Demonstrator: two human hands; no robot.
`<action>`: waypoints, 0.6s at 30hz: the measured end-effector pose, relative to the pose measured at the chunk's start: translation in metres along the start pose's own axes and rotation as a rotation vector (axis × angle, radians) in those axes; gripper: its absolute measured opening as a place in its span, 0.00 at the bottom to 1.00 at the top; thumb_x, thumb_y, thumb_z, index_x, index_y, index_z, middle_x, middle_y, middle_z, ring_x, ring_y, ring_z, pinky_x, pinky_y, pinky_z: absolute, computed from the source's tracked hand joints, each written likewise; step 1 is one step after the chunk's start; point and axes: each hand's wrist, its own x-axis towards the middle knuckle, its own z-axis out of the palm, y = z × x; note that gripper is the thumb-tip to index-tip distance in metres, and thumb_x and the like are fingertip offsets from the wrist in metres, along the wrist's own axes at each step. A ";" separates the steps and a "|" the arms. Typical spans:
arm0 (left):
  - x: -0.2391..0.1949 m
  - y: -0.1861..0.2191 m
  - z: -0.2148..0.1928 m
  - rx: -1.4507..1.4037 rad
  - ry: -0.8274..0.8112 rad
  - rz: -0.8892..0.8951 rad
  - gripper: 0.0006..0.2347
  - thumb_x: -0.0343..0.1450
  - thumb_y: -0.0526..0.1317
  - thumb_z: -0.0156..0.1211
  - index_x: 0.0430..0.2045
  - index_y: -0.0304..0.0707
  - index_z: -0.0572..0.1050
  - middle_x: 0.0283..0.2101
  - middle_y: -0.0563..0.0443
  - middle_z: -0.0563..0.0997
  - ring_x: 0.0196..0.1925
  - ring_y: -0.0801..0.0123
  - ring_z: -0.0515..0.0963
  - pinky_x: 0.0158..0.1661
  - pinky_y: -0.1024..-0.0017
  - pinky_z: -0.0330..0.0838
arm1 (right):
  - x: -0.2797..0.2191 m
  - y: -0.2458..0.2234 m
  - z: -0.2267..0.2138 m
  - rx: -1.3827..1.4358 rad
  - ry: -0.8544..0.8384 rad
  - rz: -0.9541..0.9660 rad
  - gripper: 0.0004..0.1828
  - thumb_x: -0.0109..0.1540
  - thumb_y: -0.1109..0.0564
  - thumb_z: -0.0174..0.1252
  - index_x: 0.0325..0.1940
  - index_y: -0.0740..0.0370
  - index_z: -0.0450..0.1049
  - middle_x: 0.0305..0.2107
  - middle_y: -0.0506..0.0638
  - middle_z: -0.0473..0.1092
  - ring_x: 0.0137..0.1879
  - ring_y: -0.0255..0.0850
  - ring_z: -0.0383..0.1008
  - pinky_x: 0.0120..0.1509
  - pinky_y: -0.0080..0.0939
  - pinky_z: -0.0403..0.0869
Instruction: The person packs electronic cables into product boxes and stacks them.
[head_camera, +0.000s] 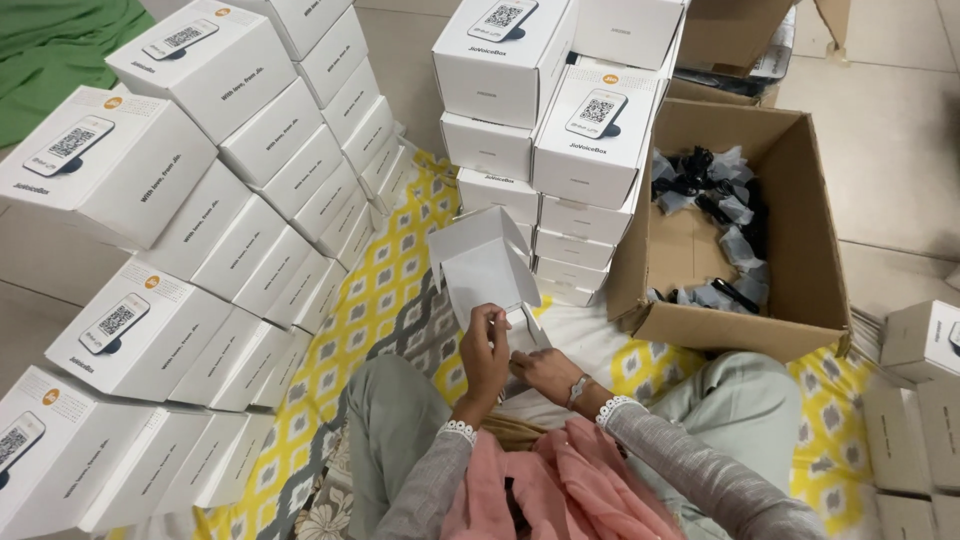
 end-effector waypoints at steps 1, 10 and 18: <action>0.000 0.001 0.002 0.001 -0.002 -0.001 0.03 0.77 0.35 0.55 0.40 0.35 0.72 0.29 0.51 0.82 0.25 0.72 0.80 0.28 0.73 0.70 | -0.001 0.003 0.013 0.002 0.000 0.001 0.08 0.59 0.58 0.55 0.41 0.60 0.74 0.37 0.53 0.70 0.39 0.47 0.77 0.41 0.47 0.76; 0.019 0.021 0.029 0.066 -0.122 -0.040 0.04 0.76 0.37 0.56 0.38 0.36 0.73 0.29 0.50 0.82 0.23 0.66 0.80 0.27 0.69 0.71 | -0.008 0.015 0.015 0.039 -0.002 0.046 0.10 0.59 0.54 0.59 0.40 0.59 0.78 0.39 0.56 0.72 0.38 0.50 0.78 0.39 0.49 0.77; 0.051 0.071 0.169 -0.018 -0.381 0.221 0.05 0.77 0.38 0.55 0.41 0.38 0.71 0.34 0.46 0.82 0.32 0.55 0.83 0.32 0.62 0.74 | -0.119 0.127 -0.103 0.029 0.599 0.511 0.09 0.63 0.51 0.58 0.42 0.57 0.77 0.38 0.53 0.74 0.39 0.54 0.76 0.39 0.52 0.74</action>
